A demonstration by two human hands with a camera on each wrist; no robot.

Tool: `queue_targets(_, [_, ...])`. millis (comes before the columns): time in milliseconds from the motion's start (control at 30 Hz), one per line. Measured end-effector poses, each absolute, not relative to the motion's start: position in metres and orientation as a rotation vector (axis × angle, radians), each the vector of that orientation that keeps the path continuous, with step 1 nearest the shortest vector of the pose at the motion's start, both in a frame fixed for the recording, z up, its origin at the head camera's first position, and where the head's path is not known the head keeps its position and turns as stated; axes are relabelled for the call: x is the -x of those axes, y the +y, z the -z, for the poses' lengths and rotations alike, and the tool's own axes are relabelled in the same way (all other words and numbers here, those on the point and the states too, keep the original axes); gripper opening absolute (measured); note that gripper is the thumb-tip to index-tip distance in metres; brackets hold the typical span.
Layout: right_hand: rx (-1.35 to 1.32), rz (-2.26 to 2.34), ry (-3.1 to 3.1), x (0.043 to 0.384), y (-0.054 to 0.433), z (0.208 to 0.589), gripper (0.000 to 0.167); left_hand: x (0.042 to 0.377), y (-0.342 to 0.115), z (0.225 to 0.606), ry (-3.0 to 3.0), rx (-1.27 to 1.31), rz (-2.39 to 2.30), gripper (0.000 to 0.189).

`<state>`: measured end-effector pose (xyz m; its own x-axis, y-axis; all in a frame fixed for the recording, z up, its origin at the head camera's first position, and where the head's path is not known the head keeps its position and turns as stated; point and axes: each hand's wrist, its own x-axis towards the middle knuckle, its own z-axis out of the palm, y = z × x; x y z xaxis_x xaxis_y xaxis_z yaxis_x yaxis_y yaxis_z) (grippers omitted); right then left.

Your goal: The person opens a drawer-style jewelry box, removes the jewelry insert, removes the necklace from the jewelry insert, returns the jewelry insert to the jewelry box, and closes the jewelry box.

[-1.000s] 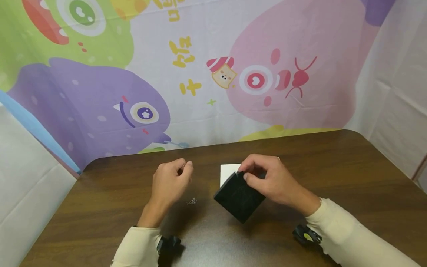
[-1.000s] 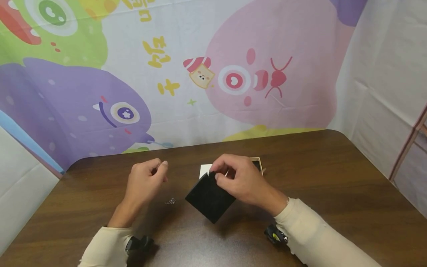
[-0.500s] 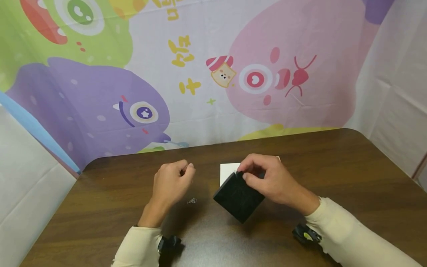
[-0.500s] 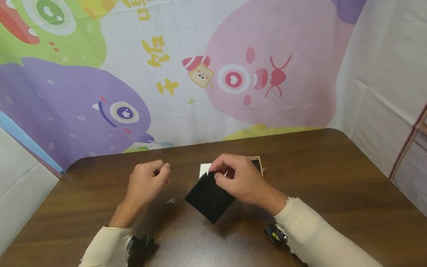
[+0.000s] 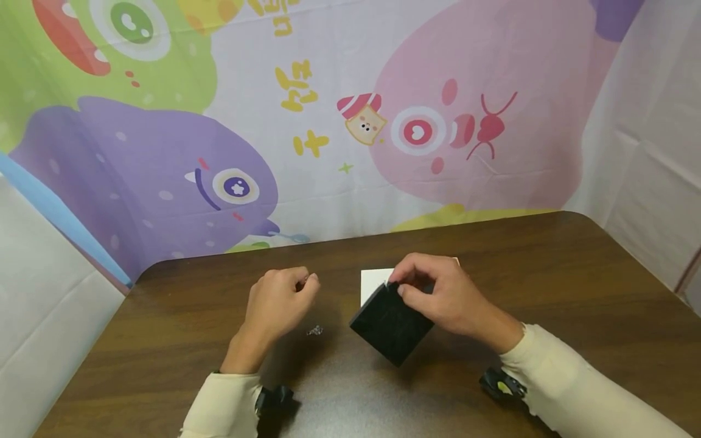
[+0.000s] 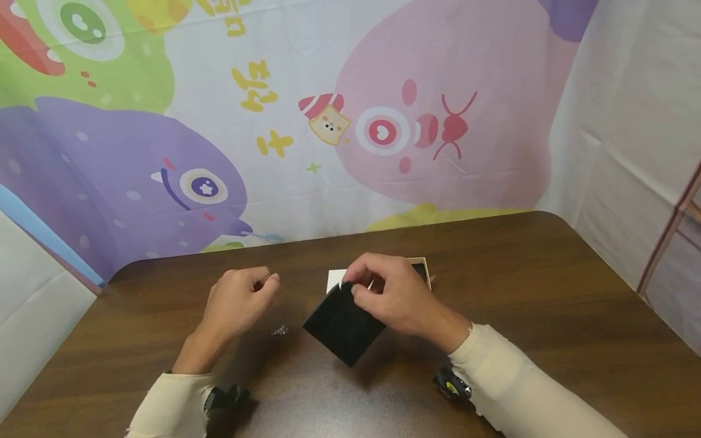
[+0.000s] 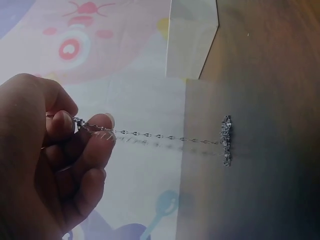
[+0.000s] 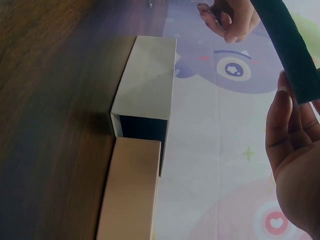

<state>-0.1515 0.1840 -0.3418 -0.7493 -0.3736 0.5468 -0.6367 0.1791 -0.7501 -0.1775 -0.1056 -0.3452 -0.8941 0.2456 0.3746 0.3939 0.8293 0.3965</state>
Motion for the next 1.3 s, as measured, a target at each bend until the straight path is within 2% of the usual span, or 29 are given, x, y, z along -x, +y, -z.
queue_targets(767, [-0.953,-1.605,-2.226,0.1513,0.1848,0.3411,0.024,0.1775,-0.1089,0.3446,-2.892,0.454,0.605,0.04])
queue_targets(1300, [-0.968,-1.595,-2.221,0.1508,0.183,0.3412,0.023,0.1769,-0.1113,0.3442,-2.951,0.536,0.487,0.042])
